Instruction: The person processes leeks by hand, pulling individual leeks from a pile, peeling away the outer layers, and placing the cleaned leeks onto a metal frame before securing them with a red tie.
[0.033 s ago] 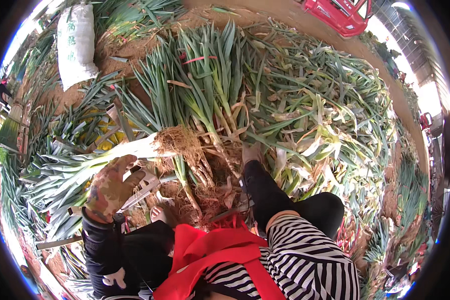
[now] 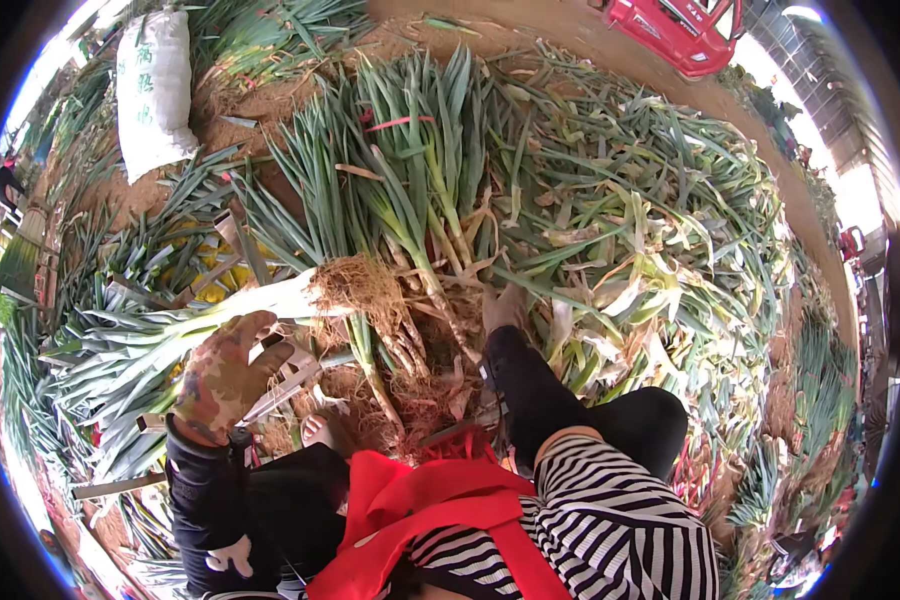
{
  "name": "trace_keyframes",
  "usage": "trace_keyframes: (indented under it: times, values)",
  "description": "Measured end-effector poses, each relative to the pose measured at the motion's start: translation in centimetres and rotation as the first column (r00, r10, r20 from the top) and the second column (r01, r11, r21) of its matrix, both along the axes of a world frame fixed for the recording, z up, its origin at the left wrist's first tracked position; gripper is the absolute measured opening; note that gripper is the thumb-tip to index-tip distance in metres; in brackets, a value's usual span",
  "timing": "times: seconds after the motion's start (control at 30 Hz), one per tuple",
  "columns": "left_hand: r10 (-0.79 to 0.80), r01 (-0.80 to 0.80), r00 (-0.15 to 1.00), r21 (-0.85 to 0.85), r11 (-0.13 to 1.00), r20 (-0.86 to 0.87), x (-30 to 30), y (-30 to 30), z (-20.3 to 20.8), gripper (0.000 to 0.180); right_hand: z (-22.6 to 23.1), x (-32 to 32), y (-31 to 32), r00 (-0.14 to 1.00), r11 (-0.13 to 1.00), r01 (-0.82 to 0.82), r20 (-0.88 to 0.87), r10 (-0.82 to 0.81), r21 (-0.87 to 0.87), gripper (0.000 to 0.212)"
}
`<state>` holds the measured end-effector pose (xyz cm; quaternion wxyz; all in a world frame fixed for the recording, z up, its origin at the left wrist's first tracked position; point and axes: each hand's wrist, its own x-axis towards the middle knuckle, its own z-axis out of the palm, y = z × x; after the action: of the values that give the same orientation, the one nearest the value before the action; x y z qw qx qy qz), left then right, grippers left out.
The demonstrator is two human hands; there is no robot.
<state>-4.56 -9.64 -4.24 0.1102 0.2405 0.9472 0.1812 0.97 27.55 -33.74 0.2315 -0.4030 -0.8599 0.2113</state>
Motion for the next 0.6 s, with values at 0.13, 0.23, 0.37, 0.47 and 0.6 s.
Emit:
trace_keyframes:
  times: [0.13, 0.23, 0.37, 0.47, 0.6]
  values:
    - [0.02, -0.021, 1.0, -0.038, 0.999, -0.007, -0.1, 0.5, -0.5, 0.046, 2.4, 0.1, -4.3, 0.865, 0.914, -0.299, 0.327, 0.38, -0.274, 0.067]
    - [-0.065, 0.064, 0.998, -0.028, 0.998, -0.019, -0.5, 0.9, -1.2, 0.047, -0.1, -0.2, -5.0, 0.739, 0.866, -0.313, 0.474, 0.479, -0.389, 0.063]
    - [-0.069, 0.07, 0.997, -0.02, 0.997, 0.042, -1.4, 1.7, -1.0, 0.052, 1.8, -3.3, -3.5, 0.603, 0.821, -0.328, 0.566, 0.563, -0.467, 0.051]
    - [-0.081, 0.081, 0.997, -0.055, 0.995, -0.011, -1.7, 2.2, -0.8, 0.056, 2.7, -5.6, -1.7, 0.496, 0.7, -0.572, 0.5, 0.71, -0.427, 0.045]
    - [-0.128, 0.128, 0.992, -0.001, 0.992, 0.019, -1.7, 2.5, -2.2, 0.062, 0.9, -5.3, -2.8, 0.341, 0.587, -0.679, 0.517, 0.785, -0.441, 0.046]
